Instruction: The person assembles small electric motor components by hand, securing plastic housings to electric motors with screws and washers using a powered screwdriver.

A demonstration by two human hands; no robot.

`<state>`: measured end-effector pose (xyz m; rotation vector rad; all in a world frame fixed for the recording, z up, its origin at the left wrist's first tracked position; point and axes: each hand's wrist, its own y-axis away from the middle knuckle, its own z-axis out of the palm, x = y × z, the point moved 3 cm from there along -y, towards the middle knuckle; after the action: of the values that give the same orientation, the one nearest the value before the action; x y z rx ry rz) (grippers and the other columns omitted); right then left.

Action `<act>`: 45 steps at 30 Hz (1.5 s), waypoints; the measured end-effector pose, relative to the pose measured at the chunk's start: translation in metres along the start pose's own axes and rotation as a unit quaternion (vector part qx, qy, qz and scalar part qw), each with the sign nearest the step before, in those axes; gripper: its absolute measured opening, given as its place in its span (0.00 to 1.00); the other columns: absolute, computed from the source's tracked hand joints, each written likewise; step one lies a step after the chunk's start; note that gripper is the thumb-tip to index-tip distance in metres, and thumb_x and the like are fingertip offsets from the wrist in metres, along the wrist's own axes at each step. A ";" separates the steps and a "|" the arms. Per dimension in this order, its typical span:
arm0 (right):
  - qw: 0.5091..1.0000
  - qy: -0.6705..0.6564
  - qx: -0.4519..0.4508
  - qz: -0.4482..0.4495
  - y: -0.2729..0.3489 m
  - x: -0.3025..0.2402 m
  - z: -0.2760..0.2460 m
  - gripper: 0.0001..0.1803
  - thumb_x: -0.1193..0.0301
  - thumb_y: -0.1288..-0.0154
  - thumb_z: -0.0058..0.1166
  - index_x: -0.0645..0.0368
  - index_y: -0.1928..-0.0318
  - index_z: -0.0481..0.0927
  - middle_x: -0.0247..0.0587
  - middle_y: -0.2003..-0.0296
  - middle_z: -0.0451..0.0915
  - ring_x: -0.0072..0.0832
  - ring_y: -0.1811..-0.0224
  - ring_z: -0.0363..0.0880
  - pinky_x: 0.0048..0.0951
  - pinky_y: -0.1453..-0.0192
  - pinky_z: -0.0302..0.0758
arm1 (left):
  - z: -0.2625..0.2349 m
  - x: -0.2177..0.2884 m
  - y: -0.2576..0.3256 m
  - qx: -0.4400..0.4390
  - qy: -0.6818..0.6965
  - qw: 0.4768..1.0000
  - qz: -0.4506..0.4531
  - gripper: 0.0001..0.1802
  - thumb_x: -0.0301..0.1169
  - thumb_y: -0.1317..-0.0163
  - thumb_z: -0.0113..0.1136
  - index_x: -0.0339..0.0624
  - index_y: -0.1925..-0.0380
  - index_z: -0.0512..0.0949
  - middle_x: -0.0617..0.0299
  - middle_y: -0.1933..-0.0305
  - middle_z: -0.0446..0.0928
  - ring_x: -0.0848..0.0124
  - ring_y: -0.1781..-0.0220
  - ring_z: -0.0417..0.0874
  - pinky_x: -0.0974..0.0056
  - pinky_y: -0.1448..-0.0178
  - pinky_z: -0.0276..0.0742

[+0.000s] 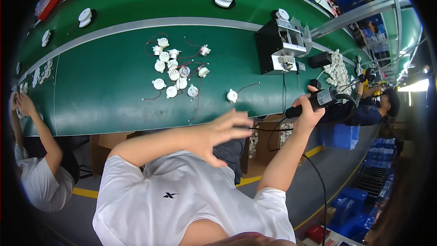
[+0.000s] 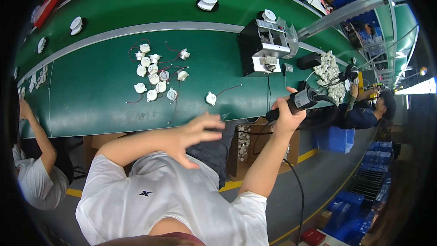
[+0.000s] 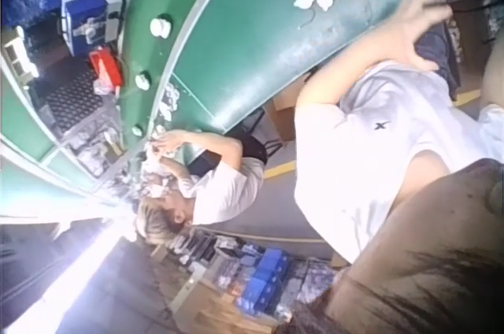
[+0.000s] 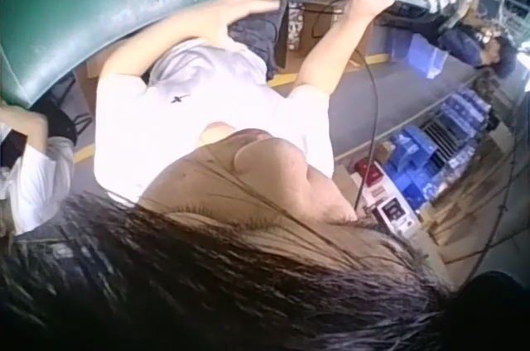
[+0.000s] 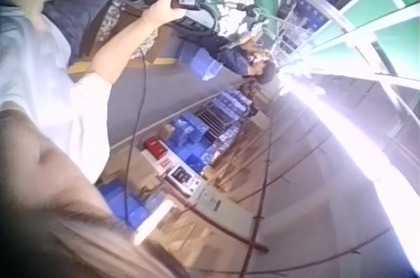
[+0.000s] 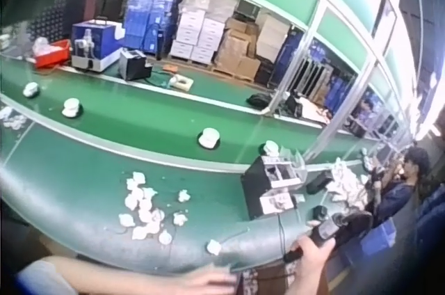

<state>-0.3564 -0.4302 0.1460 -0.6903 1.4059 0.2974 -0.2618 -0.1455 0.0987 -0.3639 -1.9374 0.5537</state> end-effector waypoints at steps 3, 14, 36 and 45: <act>1.000 -0.016 0.018 0.002 -0.001 -0.006 -0.003 0.21 0.87 0.44 0.57 0.73 0.47 0.75 0.43 0.72 0.81 0.30 0.72 0.80 0.28 0.65 0.77 | 0.063 -0.022 0.016 -0.001 0.047 0.997 -0.064 0.36 0.34 0.43 0.69 0.40 0.35 0.69 0.43 0.31 0.65 0.42 0.25 0.62 0.43 0.22 0.57; 0.994 -0.086 -0.066 0.026 0.030 0.021 0.007 0.16 0.87 0.43 0.64 0.63 0.54 0.79 0.26 0.75 0.76 0.14 0.77 0.72 0.20 0.72 0.68 | 0.003 -0.088 -0.013 0.279 -0.219 0.904 -0.237 0.30 0.22 0.49 0.72 0.37 0.43 0.75 0.49 0.45 0.74 0.53 0.44 0.77 0.58 0.43 0.76; 0.966 -0.106 -0.192 0.135 0.080 0.046 0.019 0.22 0.76 0.45 0.67 0.60 0.47 0.81 0.31 0.65 0.82 0.17 0.64 0.79 0.24 0.56 0.78 | -0.018 -0.147 -0.069 0.044 -0.238 0.953 -0.181 0.24 0.24 0.53 0.71 0.37 0.51 0.82 0.51 0.45 0.83 0.53 0.44 0.84 0.56 0.40 0.78; 0.978 -0.089 -0.167 0.092 0.072 0.049 0.032 0.14 0.72 0.50 0.73 0.58 0.66 0.79 0.25 0.79 0.67 0.15 0.78 0.60 0.23 0.74 0.60 | -0.021 -0.149 -0.071 0.046 -0.247 0.950 -0.183 0.24 0.24 0.51 0.70 0.37 0.50 0.82 0.50 0.47 0.83 0.53 0.45 0.83 0.55 0.40 0.76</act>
<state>-0.3643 -0.3658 0.0799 -0.7860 1.2611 0.7375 -0.1815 -0.2732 0.0286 0.2198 -2.3738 0.5167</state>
